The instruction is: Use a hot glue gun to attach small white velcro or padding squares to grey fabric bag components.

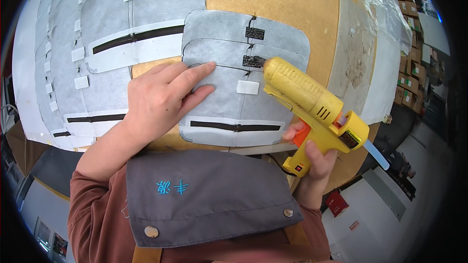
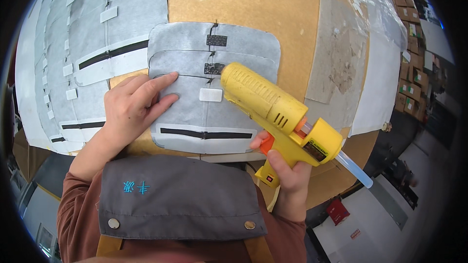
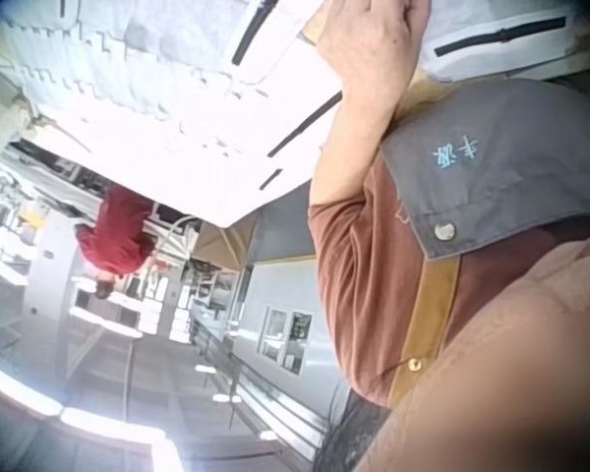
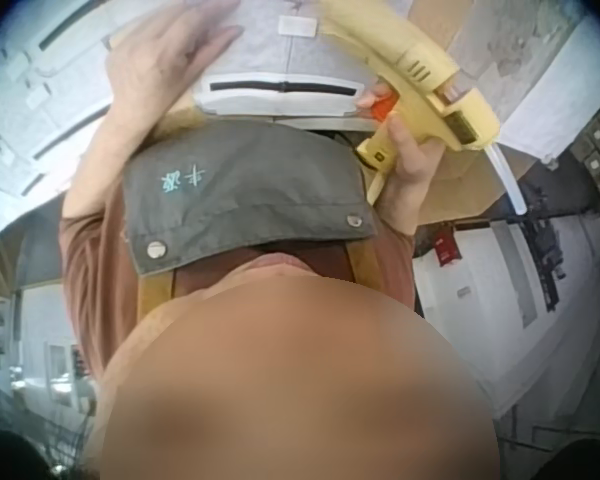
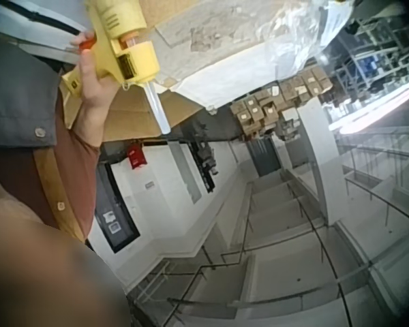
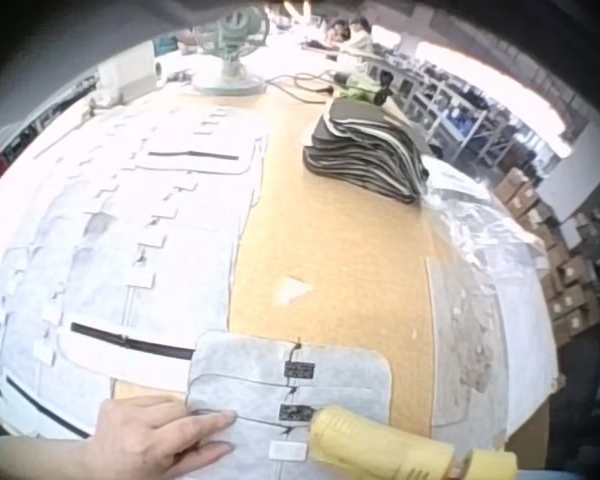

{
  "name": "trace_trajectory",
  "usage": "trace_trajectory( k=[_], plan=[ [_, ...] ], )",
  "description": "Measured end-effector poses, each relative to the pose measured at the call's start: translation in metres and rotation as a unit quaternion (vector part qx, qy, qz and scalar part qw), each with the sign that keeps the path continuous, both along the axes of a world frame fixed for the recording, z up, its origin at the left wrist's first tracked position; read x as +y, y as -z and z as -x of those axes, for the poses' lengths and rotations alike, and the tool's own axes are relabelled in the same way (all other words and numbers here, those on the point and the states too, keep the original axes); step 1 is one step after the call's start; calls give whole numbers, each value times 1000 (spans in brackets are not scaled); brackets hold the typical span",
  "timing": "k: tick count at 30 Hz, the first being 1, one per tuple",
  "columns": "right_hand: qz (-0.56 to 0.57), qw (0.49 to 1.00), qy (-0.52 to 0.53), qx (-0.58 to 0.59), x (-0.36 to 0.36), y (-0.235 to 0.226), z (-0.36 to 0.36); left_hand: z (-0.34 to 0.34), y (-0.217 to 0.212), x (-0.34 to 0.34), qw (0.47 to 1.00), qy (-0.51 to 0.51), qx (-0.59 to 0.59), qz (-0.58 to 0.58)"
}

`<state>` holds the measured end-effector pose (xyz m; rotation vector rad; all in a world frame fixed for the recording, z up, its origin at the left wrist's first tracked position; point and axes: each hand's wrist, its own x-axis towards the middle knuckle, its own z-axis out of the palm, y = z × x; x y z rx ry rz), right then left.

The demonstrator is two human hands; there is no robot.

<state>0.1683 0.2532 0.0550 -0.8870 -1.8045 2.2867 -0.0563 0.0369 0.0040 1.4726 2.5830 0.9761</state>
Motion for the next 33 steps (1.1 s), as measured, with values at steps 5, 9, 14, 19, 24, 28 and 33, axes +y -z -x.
trace_trajectory(
  k=[5,9,14,19,24,28,33],
  plan=[
    [2,1000,-1,14,3,1,-7,0,2,0,1000,-1,1,-4],
    [7,1000,0,25,3,2,-8,0,3,-1,1000,-1,0,-2],
    [-2,1000,-5,14,4,2,-4,0,2,-1,1000,1,2,2],
    [0,1000,1,19,3,2,-8,0,2,0,1000,2,0,1],
    [6,1000,-10,20,1,2,-13,0,2,0,1000,1,2,3],
    [12,1000,7,26,-2,5,-15,0,2,0,1000,1,-2,6],
    [26,999,-2,34,0,4,-13,0,1,-1,1000,-2,-3,7]
  ],
)
